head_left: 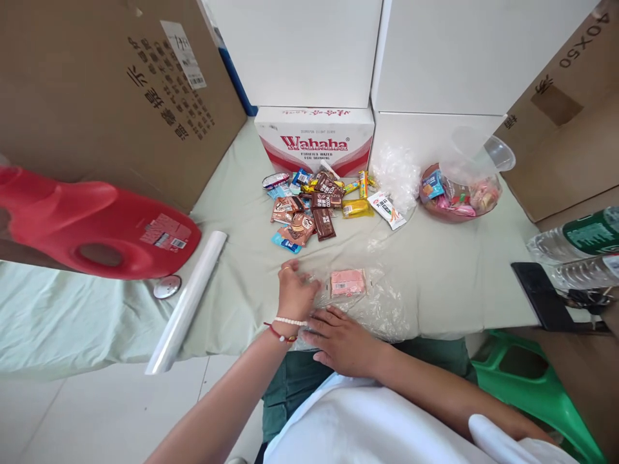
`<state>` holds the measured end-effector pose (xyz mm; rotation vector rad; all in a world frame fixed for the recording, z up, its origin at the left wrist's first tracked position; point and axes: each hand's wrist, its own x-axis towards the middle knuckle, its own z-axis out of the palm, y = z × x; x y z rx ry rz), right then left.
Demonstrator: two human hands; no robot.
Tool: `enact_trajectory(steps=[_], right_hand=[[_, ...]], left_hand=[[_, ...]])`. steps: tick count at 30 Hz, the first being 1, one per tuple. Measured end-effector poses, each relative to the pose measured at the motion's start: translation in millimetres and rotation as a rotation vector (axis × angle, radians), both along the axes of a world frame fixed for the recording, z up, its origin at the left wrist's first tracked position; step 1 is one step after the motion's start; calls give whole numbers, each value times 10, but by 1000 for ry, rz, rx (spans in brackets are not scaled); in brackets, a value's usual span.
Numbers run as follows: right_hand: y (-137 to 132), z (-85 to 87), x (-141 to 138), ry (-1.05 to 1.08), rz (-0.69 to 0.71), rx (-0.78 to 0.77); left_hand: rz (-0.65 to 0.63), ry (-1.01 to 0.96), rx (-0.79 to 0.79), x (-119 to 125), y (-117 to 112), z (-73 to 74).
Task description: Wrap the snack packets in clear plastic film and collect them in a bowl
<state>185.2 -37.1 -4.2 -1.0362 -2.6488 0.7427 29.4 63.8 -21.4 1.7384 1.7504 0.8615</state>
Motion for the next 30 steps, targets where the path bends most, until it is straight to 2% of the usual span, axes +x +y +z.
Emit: enact_trajectory(steps=[3,6,10,13,15,16,19,20,21,25,28,30], right_hand=[[7,-23,-5,13,-7,2],[15,-49,-1,26,-8,-7],[10,-64,3,47,-18,-17],[5,-59,-1,54,-48,-24],[13,-53,-5,65,-54,-19],[22,-51,-7,71,-53,-17],[50,-51,-12,74,-40,-33],[56,-51,-14,73,-36,-44],[57,-51,-15,74,-34,-52],[41,5,-2,116,-47,-49],[88,139,66,149,-22,-92],[188,239,151,171,-91,-96]], left_hand=[[183,-163,-34,135,-50,-91],[165,-89,79,187,16,-155],[289,1,151,35,339,-208],[315,75,241,-87,424,-125],[257,187,347,-92,296,-25],[183,245,389,-71,192,22],[-228,372,378,35,-114,97],[-343,407,345,63,-175,97],[-402,443,309,76,-206,86],[-302,565,186,-29,-115,-1],[-340,630,142,-158,-40,-52],[-365,666,131,-197,-43,-63]])
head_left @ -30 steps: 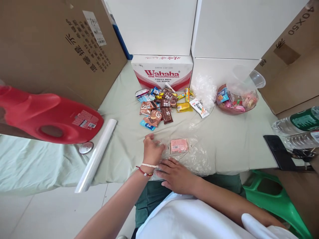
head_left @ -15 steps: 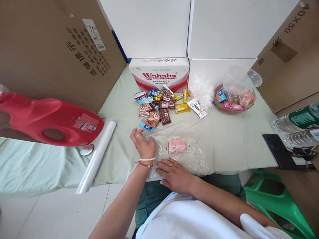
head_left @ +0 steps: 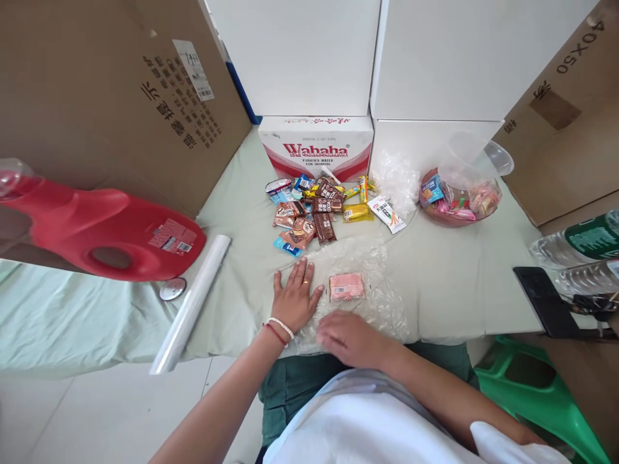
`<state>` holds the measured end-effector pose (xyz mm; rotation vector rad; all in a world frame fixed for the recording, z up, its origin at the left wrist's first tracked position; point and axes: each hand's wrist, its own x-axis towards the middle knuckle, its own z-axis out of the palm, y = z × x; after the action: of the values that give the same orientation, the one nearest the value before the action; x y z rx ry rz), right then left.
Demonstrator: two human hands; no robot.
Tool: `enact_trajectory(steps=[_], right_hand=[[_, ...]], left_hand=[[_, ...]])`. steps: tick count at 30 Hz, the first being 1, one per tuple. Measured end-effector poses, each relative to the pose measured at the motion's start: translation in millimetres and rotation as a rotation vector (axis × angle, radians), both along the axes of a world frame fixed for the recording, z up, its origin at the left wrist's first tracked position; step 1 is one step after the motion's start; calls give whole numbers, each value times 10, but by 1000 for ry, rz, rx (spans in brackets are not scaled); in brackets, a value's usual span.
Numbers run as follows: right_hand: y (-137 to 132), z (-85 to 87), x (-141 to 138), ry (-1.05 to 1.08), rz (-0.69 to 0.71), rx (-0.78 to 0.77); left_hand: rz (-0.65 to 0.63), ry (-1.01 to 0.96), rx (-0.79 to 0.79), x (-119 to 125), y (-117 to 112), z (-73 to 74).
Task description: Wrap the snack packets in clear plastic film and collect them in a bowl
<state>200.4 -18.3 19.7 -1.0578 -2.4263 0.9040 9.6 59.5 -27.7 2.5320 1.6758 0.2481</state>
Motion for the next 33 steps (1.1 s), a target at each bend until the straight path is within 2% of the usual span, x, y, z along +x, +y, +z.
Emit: enact_trajectory(steps=[3,5,8,11,16,21,25,28,31,33], right_hand=[[228,64,164,-54,-219,104],[374,31,274,-177,-298,154],[494,-54,419,-363,-284,161],[495,-87,540,-415,-213,221],[467,-87,691,-415,-161,294],[577,-60,883,-361,-261,265],[722,93,1014,-193,-324,246],[811,199,943,-121,-248,244],[918,237,708,-240,-63,175],[1047,242,500,-355,7,116]], left_hand=[[15,52,-13,12,-35,15],[25,78,-31,32,-49,29],[32,84,-41,37,-49,27],[27,68,-20,22,-47,-2],[27,51,-20,23,-53,-13],[42,46,-43,41,-55,24],[35,30,-36,30,-56,26],[39,20,-33,21,-56,24],[46,19,-38,23,-56,29],[50,25,-43,28,-55,35]])
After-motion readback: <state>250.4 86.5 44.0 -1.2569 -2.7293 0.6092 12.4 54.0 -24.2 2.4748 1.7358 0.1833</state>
